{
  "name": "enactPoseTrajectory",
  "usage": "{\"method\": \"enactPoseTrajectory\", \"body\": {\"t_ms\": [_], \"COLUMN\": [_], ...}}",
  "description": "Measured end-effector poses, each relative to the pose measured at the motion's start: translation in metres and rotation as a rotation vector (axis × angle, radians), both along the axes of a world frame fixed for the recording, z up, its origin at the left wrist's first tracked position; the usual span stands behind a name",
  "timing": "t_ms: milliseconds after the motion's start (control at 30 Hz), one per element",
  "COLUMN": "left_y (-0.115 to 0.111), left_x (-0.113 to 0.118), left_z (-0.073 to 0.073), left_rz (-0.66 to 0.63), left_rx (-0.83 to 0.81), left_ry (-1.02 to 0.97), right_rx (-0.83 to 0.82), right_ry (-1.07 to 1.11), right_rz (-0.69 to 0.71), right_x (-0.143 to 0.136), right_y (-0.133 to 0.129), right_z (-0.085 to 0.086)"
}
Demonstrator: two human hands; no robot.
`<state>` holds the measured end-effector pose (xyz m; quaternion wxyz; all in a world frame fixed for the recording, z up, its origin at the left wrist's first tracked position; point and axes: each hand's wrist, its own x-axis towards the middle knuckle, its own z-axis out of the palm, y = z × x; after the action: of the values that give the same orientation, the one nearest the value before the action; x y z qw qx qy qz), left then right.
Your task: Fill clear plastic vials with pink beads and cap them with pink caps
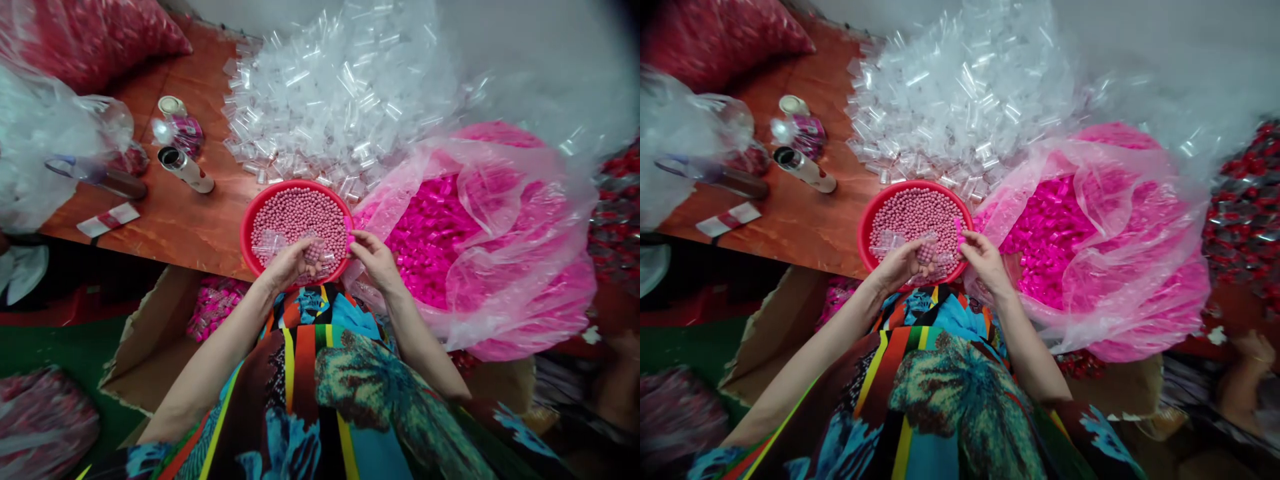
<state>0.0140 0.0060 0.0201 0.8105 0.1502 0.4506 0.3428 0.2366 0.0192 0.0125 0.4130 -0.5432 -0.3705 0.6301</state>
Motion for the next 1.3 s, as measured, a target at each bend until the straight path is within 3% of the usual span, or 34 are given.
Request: {"method": "enactPoseTrajectory", "body": {"t_ms": [100,233,500,600,767,867,1033,1167,1300], "left_y": [-0.005,-0.013,-0.016,-0.016,-0.015,-0.016,-0.016,-0.018,-0.02], "left_x": [-0.001,-0.005,-0.013,-0.014,-0.013,-0.013,-0.01,-0.007,-0.007], "left_z": [-0.002,-0.002,-0.008,-0.012,-0.015,-0.015,-0.016,-0.015,-0.013], "left_rz": [-0.022,0.013,0.111,0.128,0.133,0.154,0.171,0.186,0.219], "left_rx": [0.083,0.129,0.18,0.183,0.177,0.167,0.168,0.146,0.078], "left_ry": [0.048,0.131,0.099,0.04,-0.018,-0.043,-0.075,-0.097,-0.094], "right_rx": [0.145,0.343,0.548,0.529,0.359,0.437,0.419,0.465,0.451], "right_ry": [-0.078,-0.275,-0.567,-0.529,-0.372,-0.385,-0.402,-0.437,-0.442], "right_rz": [0.164,0.328,0.411,0.456,0.494,0.462,0.26,0.314,0.362], "right_x": [-0.031,-0.051,-0.06,-0.058,-0.053,-0.052,-0.057,-0.061,-0.061], "right_y": [0.013,0.019,0.013,0.014,0.014,0.012,0.009,0.008,0.007], "right_z": [0.007,0.014,0.02,0.021,0.025,0.027,0.016,0.01,0.015]}}
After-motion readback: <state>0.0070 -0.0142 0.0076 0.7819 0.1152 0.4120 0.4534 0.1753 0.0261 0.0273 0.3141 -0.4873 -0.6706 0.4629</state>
